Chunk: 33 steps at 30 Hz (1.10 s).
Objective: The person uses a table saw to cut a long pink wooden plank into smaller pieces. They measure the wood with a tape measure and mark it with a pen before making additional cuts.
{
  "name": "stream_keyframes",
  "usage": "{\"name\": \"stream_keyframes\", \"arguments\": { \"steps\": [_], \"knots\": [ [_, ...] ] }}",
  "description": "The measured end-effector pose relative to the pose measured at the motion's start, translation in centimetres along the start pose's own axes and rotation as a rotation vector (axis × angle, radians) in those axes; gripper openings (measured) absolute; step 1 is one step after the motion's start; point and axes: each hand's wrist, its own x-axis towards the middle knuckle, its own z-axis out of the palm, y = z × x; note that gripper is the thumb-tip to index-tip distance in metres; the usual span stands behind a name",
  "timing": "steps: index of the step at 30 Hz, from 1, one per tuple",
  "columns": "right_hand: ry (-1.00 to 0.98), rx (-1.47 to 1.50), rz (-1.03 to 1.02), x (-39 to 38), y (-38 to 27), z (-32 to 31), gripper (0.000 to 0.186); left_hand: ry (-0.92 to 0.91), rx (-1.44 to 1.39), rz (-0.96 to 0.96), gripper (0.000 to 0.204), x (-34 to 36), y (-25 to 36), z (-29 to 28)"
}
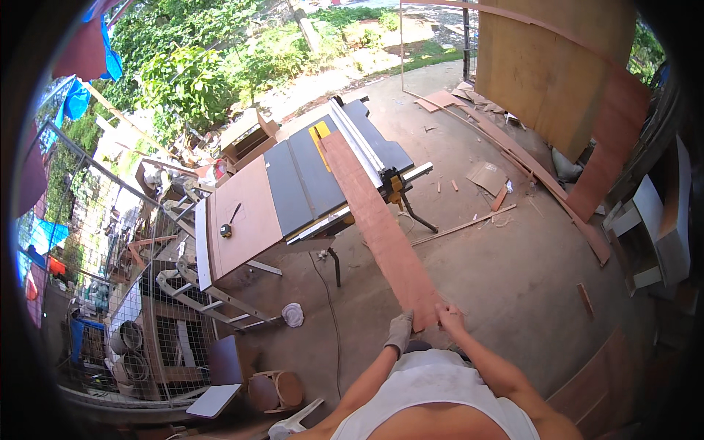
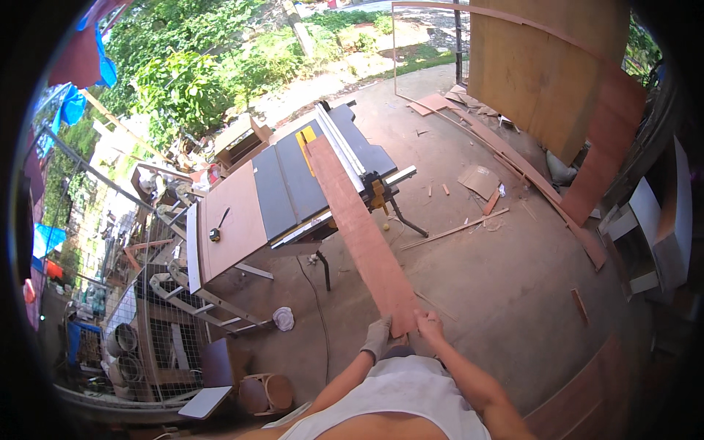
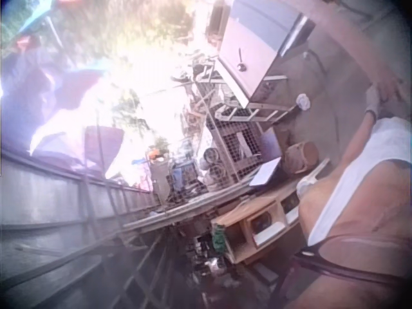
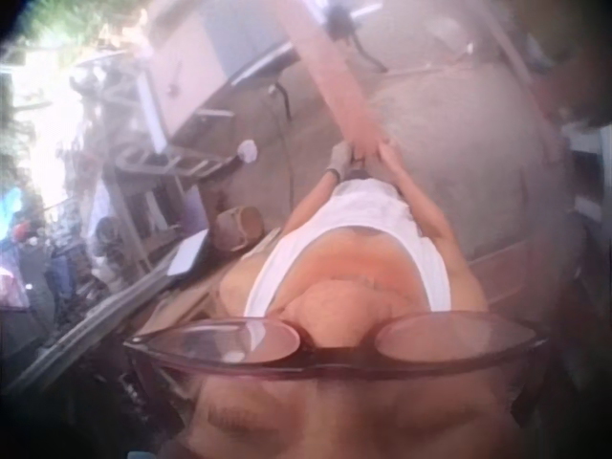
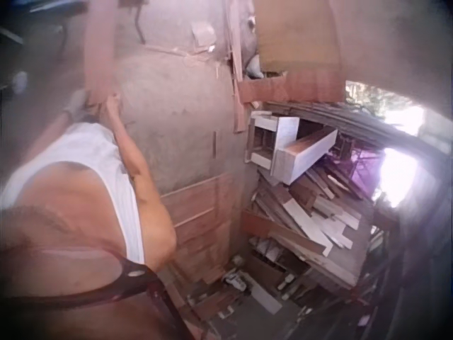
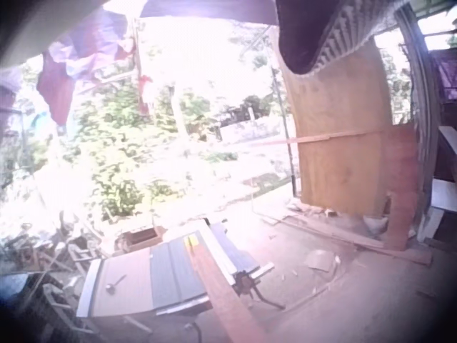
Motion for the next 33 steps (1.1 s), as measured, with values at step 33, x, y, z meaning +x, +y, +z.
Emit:
{"name": "stream_keyframes", "arguments": {
  "steps": [33],
  "knots": [
    [-0.301, -2.019, -1.149, 29.9, -45.7, 16.0, 0.094, 1.009, -0.337, 0.025, 0.062, -2.7, -3.0, 6.9]
  ]
}}
